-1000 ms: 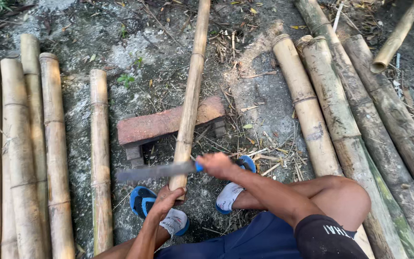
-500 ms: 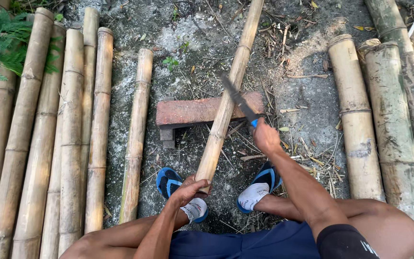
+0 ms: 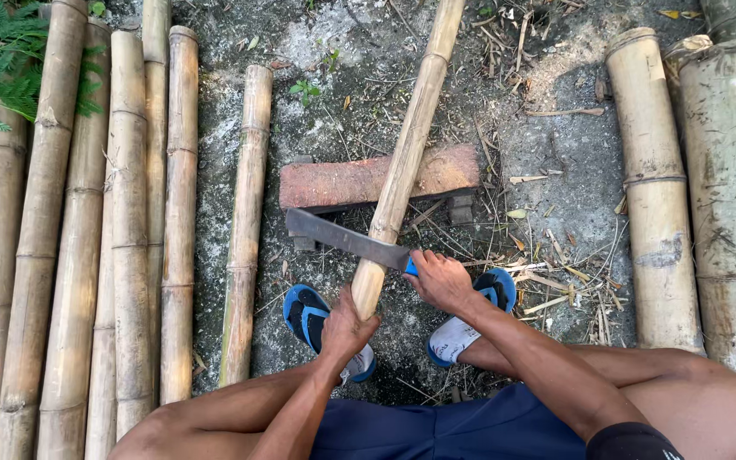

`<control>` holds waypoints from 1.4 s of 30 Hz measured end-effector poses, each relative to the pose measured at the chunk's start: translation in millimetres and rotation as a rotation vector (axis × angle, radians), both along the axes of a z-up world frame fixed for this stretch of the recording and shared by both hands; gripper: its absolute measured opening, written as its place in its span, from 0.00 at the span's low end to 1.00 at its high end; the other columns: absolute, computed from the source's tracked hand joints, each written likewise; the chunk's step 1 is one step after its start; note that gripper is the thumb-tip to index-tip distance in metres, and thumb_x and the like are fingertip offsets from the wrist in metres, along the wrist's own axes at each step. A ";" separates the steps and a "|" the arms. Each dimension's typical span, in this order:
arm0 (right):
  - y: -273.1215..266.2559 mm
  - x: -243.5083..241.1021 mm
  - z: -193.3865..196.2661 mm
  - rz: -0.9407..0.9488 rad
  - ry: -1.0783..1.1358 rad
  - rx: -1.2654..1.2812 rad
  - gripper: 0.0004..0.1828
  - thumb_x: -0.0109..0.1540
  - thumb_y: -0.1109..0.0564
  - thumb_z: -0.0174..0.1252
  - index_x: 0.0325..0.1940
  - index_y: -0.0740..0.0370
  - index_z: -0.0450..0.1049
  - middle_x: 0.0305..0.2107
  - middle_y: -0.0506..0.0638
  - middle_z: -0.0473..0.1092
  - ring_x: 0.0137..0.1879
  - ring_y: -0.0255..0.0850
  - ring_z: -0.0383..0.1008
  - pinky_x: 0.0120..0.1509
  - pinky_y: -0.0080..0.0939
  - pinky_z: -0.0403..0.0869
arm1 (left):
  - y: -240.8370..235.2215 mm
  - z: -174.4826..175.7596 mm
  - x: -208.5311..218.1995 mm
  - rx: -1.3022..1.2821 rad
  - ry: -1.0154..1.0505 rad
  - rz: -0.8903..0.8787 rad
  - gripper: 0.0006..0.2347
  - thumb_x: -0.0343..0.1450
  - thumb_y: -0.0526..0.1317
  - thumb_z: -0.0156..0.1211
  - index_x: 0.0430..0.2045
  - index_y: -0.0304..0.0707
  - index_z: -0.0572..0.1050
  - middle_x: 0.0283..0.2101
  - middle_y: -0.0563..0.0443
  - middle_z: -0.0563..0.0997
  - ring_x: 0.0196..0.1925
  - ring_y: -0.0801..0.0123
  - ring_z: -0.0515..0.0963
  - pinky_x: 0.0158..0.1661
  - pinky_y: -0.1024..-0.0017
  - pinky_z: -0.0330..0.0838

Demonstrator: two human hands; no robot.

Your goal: The person sits on the ground and uses a machete to shave the outer layer off a bamboo pole resting on a brick. They repeatedly strike and scrape the bamboo to remove the green skin, rotating the pole to work on different sides.

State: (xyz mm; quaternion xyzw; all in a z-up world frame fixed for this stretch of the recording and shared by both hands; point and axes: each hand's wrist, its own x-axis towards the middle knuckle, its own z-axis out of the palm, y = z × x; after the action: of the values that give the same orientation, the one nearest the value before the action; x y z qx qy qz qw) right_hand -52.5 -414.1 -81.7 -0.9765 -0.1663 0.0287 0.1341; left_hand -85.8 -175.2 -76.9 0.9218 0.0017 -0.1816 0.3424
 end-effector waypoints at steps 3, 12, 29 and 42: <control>12.3 -7.2 7.2 0.001 0.203 -0.069 0.29 0.68 0.32 0.47 0.50 0.62 0.63 0.33 0.60 0.74 0.35 0.56 0.79 0.35 0.55 0.78 | -3.3 -10.0 -0.2 -0.022 0.042 0.061 0.37 0.60 0.47 0.67 0.62 0.29 0.59 0.41 0.24 0.81 0.42 0.34 0.83 0.44 0.47 0.77; -61.0 86.1 55.6 -0.570 0.398 0.025 0.35 0.71 0.29 0.36 0.52 0.66 0.63 0.31 0.68 0.77 0.40 0.63 0.81 0.44 0.61 0.78 | 4.3 -22.7 -5.5 -0.195 0.141 0.102 0.31 0.58 0.45 0.69 0.52 0.25 0.66 0.41 0.28 0.82 0.41 0.46 0.85 0.43 0.58 0.79; -7.5 46.5 52.7 -0.161 0.383 -0.139 0.33 0.68 0.28 0.40 0.50 0.61 0.64 0.27 0.62 0.78 0.34 0.61 0.81 0.37 0.60 0.77 | 0.1 -62.8 24.3 -0.518 0.264 0.157 0.26 0.59 0.43 0.67 0.49 0.28 0.71 0.34 0.43 0.83 0.29 0.65 0.82 0.29 0.67 0.76; -66.8 109.7 72.7 -0.556 0.297 -0.098 0.35 0.74 0.30 0.35 0.54 0.66 0.68 0.34 0.67 0.78 0.42 0.61 0.81 0.46 0.59 0.80 | 14.4 -41.8 -2.0 -0.399 0.155 0.087 0.34 0.64 0.48 0.67 0.61 0.26 0.61 0.46 0.31 0.81 0.41 0.54 0.85 0.42 0.61 0.79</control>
State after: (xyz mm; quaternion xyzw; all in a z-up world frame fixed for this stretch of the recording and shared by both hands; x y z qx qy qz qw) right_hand 57.2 -480.9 -9.0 -0.9750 0.1298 0.1410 0.1125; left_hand -87.8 -160.8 -118.7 0.8180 0.0321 -0.2338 0.5245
